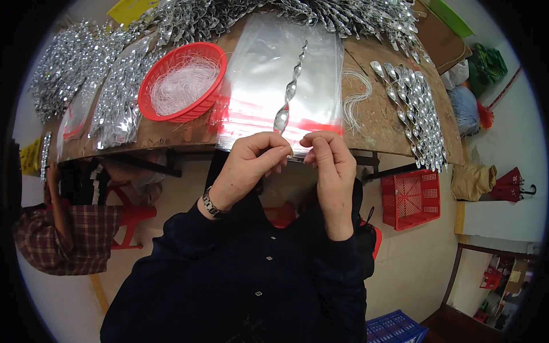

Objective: Packaging silver spiral decorations into clear plastic bags at a workbench.

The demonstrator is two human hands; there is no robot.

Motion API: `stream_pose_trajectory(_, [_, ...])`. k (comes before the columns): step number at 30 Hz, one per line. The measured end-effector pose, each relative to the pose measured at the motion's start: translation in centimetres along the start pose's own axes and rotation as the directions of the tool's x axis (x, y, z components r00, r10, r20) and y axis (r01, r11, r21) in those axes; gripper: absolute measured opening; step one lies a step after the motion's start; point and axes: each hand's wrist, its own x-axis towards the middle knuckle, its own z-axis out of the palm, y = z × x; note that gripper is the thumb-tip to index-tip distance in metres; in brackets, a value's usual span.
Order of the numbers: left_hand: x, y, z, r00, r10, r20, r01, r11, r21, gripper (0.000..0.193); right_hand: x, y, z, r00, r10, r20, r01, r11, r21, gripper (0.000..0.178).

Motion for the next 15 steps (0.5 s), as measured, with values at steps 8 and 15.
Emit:
stream_pose_trajectory(8, [0.06, 0.09, 0.08, 1.000, 0.005, 0.003, -0.005, 0.999, 0.031, 0.012, 0.19, -1.01, -0.79, 0.999, 0.023, 0.039, -0.018, 0.993, -0.113, 0.021])
stream_pose_trajectory(15, [0.19, -0.18, 0.11, 0.988, 0.151, 0.029, -0.153, 0.947, 0.284, 0.010, 0.28, -0.58, -1.23, 0.979, 0.070, 0.194, -0.019, 0.967, -0.252, 0.024])
